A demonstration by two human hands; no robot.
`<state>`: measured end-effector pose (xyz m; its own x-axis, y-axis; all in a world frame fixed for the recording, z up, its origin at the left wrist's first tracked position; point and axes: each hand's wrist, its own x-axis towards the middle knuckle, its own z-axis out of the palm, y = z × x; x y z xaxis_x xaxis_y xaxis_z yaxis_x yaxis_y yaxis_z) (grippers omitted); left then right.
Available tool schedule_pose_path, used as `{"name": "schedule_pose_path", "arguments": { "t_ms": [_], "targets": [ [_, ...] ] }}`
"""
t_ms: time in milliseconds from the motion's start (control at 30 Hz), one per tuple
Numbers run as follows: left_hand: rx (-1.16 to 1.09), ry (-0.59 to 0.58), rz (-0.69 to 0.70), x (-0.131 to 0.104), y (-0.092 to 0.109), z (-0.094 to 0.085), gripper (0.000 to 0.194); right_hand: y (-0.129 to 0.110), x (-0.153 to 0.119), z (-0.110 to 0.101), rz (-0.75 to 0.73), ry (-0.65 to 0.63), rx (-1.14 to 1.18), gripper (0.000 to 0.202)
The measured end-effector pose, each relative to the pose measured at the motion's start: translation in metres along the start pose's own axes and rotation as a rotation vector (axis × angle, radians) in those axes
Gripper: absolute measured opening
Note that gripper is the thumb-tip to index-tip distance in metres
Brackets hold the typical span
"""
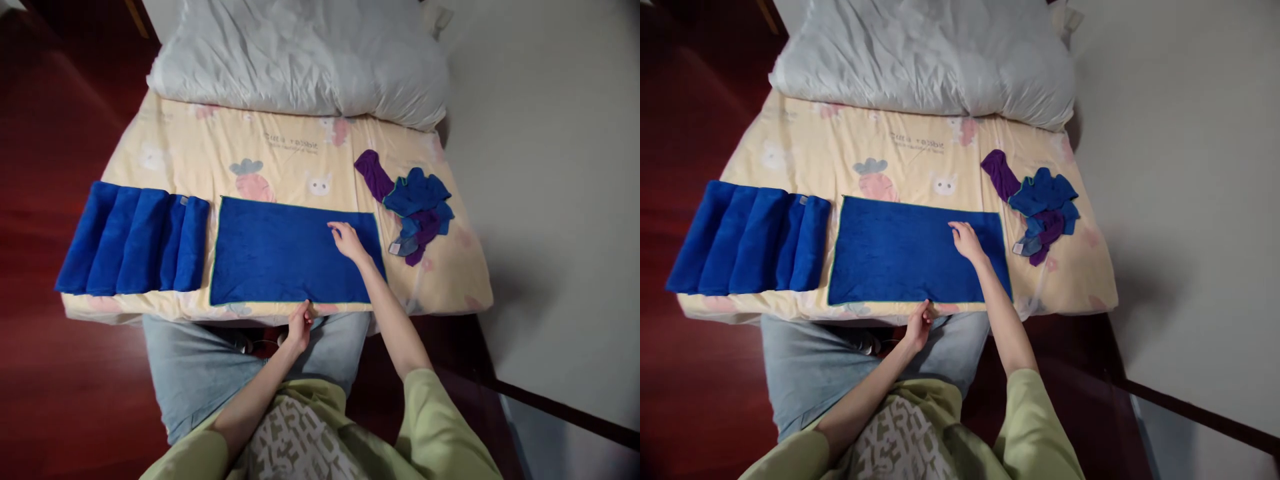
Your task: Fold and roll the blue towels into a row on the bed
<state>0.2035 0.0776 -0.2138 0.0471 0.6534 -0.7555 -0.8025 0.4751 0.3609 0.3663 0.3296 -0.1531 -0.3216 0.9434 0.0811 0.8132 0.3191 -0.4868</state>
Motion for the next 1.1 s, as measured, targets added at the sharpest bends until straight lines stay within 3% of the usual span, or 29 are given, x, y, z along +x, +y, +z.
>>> {"name": "schedule_pose_path", "arguments": {
  "t_ms": [167,333,533,733,900,1100],
  "targets": [
    [0.033,0.021,-0.011,-0.001,-0.001,-0.001,0.05,0.009,0.113,0.038,0.09,-0.122,0.079,0.029],
    [0.003,0.058,-0.026,-0.003,0.002,0.004,0.054,0.028,0.158,0.066,0.098,-0.196,0.05,0.031],
    [0.006,0.096,-0.025,-0.006,0.003,0.01,0.06,0.024,0.162,0.067,0.125,-0.275,0.002,0.017],
    [0.063,0.114,0.033,-0.014,0.003,0.013,0.058,0.006,0.156,0.052,0.191,-0.197,0.094,0.01],
    [0.083,0.087,0.07,-0.029,0.011,0.019,0.054,-0.008,0.149,0.022,0.163,-0.105,0.179,0.011],
    [0.132,0.015,0.154,-0.064,0.022,0.018,0.058,-0.032,0.136,-0.033,0.143,0.032,0.268,0.018]
  ]
}}
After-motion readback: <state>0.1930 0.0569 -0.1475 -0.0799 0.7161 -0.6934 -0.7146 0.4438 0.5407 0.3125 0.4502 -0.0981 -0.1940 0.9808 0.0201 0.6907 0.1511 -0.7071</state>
